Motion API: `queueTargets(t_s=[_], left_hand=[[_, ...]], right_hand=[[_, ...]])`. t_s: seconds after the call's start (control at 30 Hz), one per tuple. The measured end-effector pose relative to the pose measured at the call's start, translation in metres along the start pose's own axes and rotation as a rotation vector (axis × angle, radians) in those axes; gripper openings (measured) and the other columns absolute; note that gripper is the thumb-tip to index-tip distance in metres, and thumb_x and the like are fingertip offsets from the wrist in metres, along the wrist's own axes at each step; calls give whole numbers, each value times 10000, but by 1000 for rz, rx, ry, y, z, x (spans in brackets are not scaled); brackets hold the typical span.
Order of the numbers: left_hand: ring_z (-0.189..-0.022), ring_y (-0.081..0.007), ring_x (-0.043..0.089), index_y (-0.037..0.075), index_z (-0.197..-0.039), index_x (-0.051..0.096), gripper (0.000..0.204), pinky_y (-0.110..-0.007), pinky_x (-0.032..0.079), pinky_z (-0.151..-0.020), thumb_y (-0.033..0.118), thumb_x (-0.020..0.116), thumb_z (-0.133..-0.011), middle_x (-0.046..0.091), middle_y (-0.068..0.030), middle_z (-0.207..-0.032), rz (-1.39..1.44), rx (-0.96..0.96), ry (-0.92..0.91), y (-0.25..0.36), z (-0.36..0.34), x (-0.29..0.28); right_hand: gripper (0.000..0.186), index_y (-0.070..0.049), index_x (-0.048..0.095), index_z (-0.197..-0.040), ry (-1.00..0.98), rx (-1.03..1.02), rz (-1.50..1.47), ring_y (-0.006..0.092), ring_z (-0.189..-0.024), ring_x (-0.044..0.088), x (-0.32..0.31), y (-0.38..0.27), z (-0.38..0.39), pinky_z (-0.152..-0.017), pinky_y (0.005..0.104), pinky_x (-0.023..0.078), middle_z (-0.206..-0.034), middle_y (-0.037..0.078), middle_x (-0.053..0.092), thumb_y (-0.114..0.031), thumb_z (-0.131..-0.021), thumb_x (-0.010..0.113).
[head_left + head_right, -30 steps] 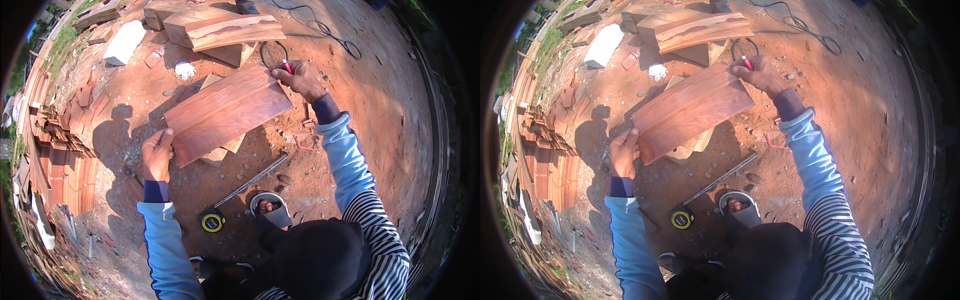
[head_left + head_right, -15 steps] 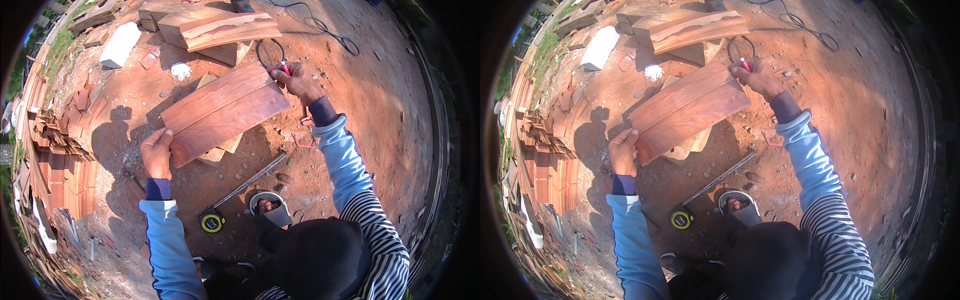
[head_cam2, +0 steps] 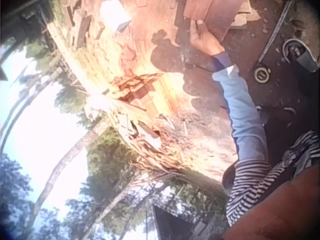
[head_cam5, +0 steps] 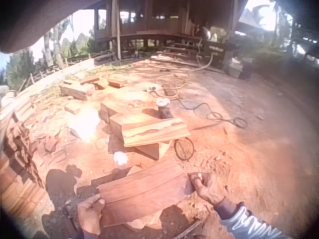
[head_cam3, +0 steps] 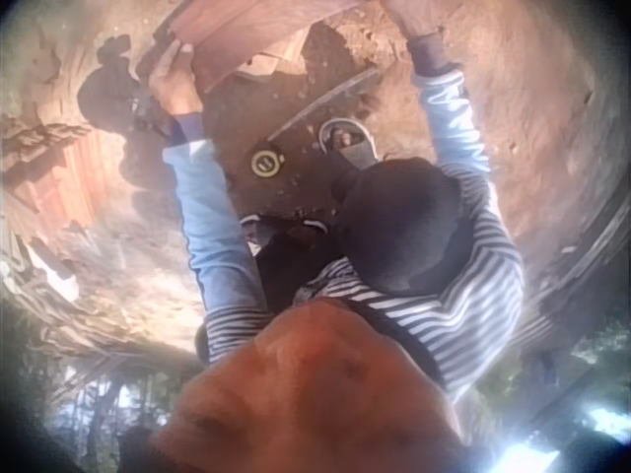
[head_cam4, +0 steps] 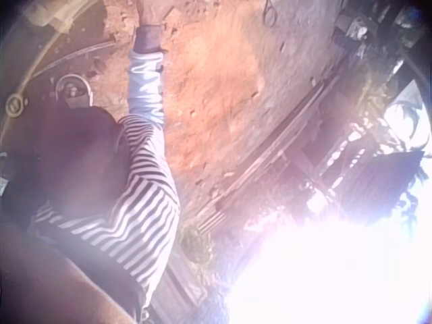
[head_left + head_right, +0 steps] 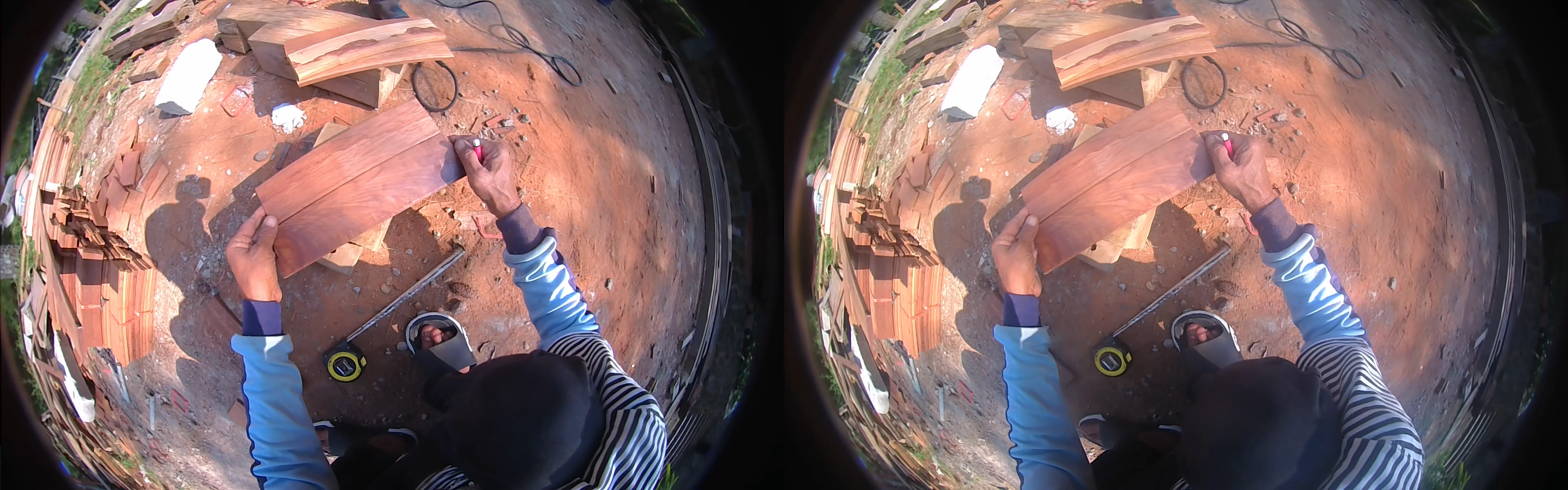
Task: The person marks wooden planks with a red marker and then uses an angle grinder to cut them. The person handles the wood pieces one at a time, aligning them before cutting.
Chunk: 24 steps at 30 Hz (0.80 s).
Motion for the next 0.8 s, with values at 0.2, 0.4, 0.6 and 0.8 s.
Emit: queueTargets(t_s=[0.2,0.4,0.6,0.8], left_hand=[[-824,-98,602,-51,-1153,623,281,-219,482,-722,31,618,-885,676,-81,-985,25,12,-1,-4,-1,-1],[-824,-100,600,-57,-1146,626,278,-221,482,-728,30,623,-882,677,-88,-986,14,28,8,-3,-1,-2],[-808,-99,599,-69,-1139,624,283,-221,481,-708,35,635,-876,677,-95,-979,14,15,9,-4,-3,-3],[-799,-98,595,-69,-1140,624,293,-218,477,-697,47,648,-872,677,-95,-972,12,16,17,-5,-4,-4]], right_hand=[[221,59,672,-974,66,-47,24,52,-586,501,4,7,2,-519,249,431,-632,-3,576,-99,-907,533],[213,54,669,-977,78,-23,-32,51,-582,496,7,6,3,-512,257,429,-626,3,579,-106,-915,544],[205,54,675,-947,71,-14,-37,50,-572,481,6,15,0,-506,255,418,-617,-4,571,-106,-913,551],[207,56,675,-946,81,-1,-43,49,-570,479,8,12,2,-508,260,420,-615,-3,571,-106,-910,551]])
Point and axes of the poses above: each hand's wrist, its own z-axis away from the middle knuckle, its own x-axis out of the palm, y = z × x, the point moved 6 cm from there along -z, towards the middle knuckle
